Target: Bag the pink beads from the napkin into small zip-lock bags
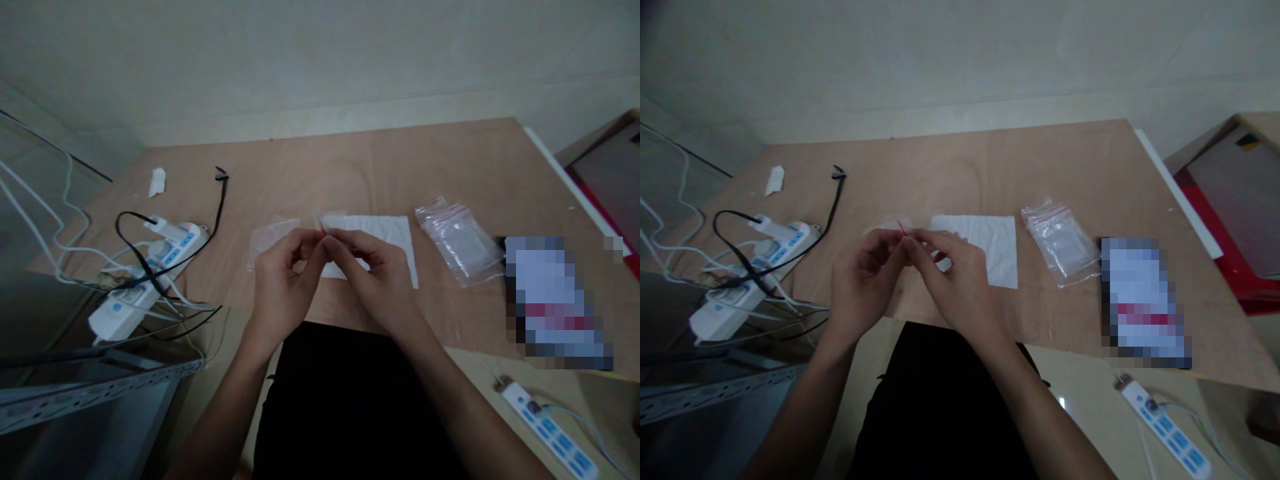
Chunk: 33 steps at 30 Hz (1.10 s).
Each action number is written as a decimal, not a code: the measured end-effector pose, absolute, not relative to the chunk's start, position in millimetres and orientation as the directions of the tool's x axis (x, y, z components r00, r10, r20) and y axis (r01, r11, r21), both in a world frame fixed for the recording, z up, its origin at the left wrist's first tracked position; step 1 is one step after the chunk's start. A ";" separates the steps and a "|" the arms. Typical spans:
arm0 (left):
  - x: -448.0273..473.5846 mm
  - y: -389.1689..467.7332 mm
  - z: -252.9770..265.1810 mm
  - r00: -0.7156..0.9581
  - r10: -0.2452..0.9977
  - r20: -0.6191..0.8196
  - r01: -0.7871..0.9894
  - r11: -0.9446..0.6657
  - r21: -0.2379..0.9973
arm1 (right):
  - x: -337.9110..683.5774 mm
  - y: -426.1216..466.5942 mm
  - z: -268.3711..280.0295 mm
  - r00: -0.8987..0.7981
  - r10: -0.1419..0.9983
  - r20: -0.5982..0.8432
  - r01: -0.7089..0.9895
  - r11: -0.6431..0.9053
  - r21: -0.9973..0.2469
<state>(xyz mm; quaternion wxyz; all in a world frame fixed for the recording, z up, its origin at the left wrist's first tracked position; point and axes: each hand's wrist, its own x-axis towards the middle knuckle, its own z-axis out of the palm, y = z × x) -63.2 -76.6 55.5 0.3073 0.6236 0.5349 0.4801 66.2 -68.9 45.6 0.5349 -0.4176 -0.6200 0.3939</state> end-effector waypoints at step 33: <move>-59.8 -76.3 79.2 0.336 0.932 0.136 0.614 -0.326 0.718 | 120.2 -73.2 38.9 -0.426 0.829 0.361 0.114 0.445 -0.888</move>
